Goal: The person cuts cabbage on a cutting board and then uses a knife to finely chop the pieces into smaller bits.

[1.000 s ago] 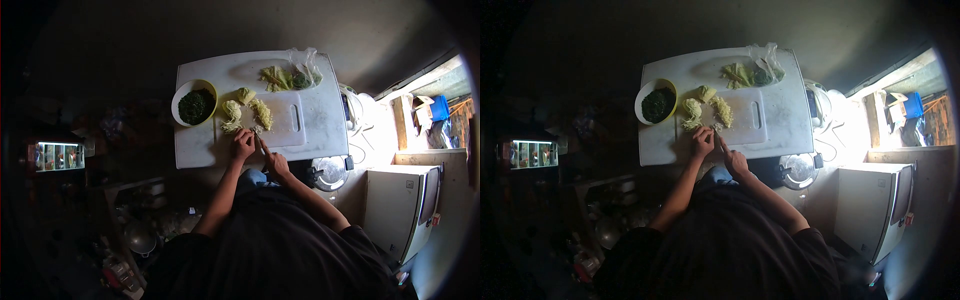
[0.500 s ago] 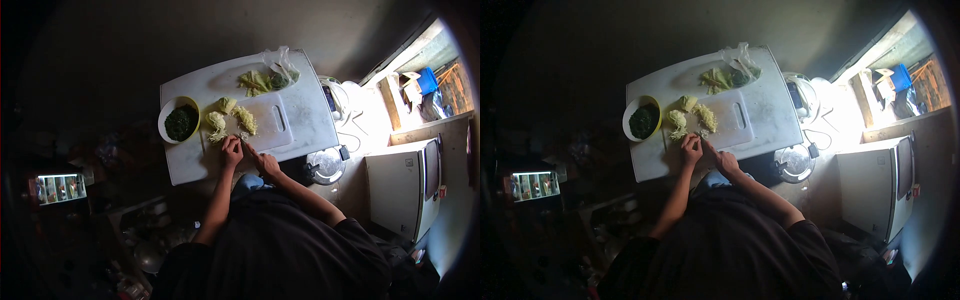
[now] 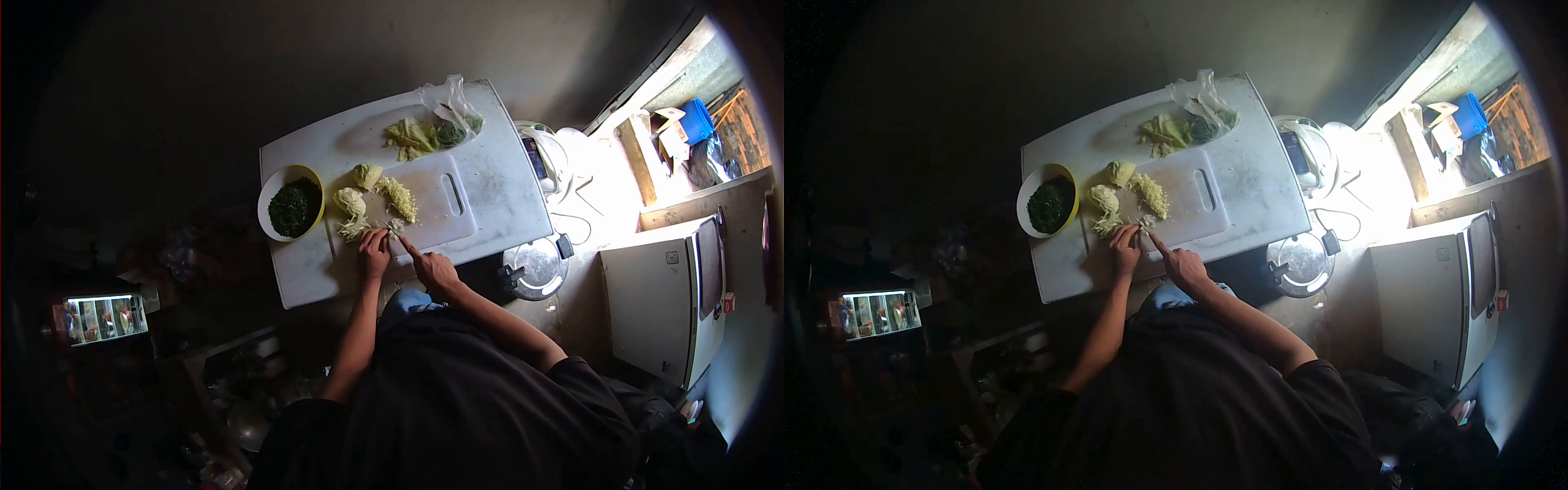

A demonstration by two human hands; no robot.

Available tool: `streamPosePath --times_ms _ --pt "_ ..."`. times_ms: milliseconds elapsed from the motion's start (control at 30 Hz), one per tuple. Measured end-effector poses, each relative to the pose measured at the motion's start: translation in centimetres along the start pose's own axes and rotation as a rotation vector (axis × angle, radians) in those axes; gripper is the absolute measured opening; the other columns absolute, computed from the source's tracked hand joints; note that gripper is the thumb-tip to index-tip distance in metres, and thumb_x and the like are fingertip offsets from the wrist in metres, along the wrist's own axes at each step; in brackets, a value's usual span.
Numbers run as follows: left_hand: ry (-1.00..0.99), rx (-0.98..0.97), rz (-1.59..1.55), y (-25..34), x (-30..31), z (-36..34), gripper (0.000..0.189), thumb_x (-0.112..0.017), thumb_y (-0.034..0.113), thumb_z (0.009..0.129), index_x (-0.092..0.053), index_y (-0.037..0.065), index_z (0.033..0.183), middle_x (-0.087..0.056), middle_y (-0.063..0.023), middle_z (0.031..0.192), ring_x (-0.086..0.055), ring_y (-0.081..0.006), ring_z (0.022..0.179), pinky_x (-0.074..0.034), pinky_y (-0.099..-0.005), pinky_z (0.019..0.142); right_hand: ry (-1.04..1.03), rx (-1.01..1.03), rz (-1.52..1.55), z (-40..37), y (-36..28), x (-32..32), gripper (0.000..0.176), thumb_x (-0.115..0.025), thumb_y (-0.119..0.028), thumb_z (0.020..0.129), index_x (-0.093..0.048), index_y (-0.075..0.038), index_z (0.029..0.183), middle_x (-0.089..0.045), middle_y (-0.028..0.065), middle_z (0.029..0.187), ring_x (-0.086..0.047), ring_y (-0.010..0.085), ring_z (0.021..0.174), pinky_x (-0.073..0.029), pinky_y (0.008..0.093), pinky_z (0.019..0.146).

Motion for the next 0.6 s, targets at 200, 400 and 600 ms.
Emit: streamPosePath --times_ms 200,400,600 --pt "-0.014 -0.031 0.039 0.3 0.3 0.2 0.018 -0.067 -0.004 0.075 -0.067 0.003 0.091 -0.067 -0.0133 0.091 -0.063 -0.0337 0.088 -0.051 -0.0418 0.079 0.007 0.025 -0.025 0.0 -0.2 0.5 0.075 -0.048 -0.011 0.091 -0.018 -0.028 0.156 -0.065 0.0218 0.067 -0.065 0.0401 0.06 -0.052 0.0532 0.057" --pt "-0.004 -0.025 0.03 0.4 0.1 0.2 0.015 -0.066 -0.002 0.075 -0.068 0.002 0.089 -0.065 -0.012 0.091 -0.061 -0.0342 0.087 -0.051 -0.0421 0.08 -0.04 0.025 -0.03 0.2 0.1 0.9 0.075 -0.048 -0.011 0.09 -0.017 -0.028 0.157 -0.065 0.0221 0.07 -0.066 0.0403 0.065 -0.053 0.0522 0.062" --pt "-0.003 0.012 0.065 1.1 0.2 0.4 0.007 -0.066 -0.001 0.08 -0.068 0.002 0.087 -0.066 -0.0119 0.09 -0.062 -0.0338 0.086 -0.051 -0.0415 0.078 -0.028 0.075 -0.016 0.8 1.7 -0.5 0.076 -0.047 -0.009 0.09 -0.017 -0.027 0.157 -0.066 0.0208 0.074 -0.067 0.039 0.068 -0.052 0.0512 0.063"
Point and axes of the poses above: each hand's wrist, its own z-axis towards the middle knuckle, its own x-axis out of the back of the hand, y = z × x, the point moved 2 cm from there along z, towards the middle knuckle
